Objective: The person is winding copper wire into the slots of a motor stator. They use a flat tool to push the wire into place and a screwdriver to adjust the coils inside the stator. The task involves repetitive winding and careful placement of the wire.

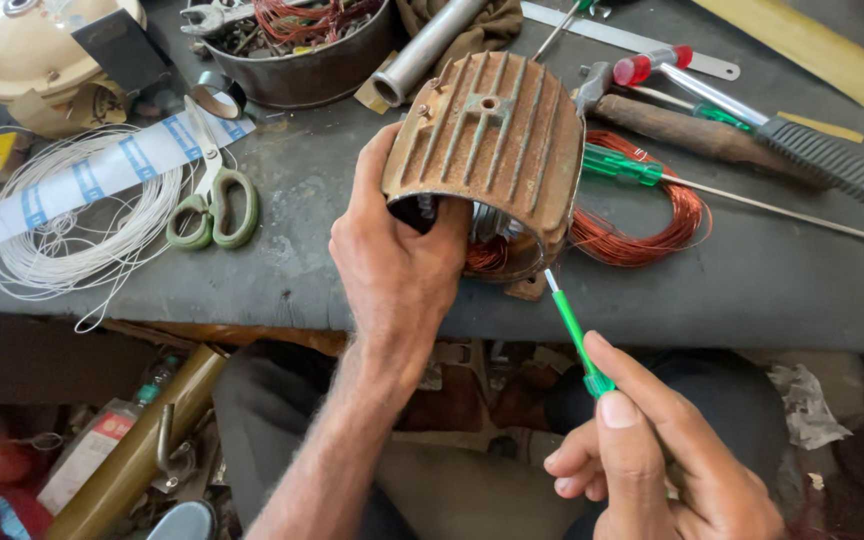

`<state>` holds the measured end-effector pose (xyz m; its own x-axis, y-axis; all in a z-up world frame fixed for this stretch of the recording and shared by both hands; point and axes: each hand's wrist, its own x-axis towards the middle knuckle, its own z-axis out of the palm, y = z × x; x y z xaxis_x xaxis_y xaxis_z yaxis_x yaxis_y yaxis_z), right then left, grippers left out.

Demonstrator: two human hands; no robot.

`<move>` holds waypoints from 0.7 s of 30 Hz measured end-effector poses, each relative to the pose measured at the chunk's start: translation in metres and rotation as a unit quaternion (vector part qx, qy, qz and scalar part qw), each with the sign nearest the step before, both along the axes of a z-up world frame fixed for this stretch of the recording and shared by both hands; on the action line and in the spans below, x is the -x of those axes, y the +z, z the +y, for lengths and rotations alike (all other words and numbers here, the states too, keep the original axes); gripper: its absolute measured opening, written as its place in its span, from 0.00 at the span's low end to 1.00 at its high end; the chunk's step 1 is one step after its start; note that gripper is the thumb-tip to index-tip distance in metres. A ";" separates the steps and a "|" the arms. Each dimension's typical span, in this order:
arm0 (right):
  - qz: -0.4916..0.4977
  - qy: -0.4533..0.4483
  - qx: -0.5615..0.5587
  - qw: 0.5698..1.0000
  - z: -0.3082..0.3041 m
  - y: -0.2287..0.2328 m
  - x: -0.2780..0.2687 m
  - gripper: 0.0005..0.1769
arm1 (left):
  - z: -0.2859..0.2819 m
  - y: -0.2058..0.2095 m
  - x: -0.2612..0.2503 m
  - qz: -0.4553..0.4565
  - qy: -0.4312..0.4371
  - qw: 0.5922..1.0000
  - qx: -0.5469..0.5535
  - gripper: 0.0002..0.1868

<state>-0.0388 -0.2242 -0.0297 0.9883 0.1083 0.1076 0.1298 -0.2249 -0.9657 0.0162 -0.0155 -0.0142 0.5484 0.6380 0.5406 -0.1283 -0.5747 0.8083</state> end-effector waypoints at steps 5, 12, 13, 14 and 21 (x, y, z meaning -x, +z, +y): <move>-0.068 -0.007 -0.022 0.997 0.003 0.006 0.003 0.18 | -0.002 0.006 -0.001 0.006 0.005 1.000 0.002 0.25; -0.077 -0.007 -0.023 0.997 -0.002 0.008 0.009 0.17 | -0.005 -0.007 -0.011 -0.035 0.046 0.998 0.026 0.23; -0.066 -0.018 -0.020 0.997 -0.005 0.012 0.012 0.18 | -0.005 -0.005 -0.008 -0.011 0.041 0.998 0.035 0.23; -0.057 -0.030 -0.018 0.998 -0.007 0.016 0.014 0.19 | -0.005 -0.002 -0.004 0.010 0.035 0.998 0.044 0.24; -0.144 0.005 -0.153 0.978 -0.014 0.035 -0.061 0.21 | -0.015 0.021 0.053 -0.104 -0.098 0.971 0.194 0.35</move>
<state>0.0226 -0.2379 0.0053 0.9111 0.0360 0.4106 0.4075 0.0713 -0.9104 -0.0367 -0.0305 0.0070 0.5850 0.7096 0.3927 -0.3873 -0.1811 0.9040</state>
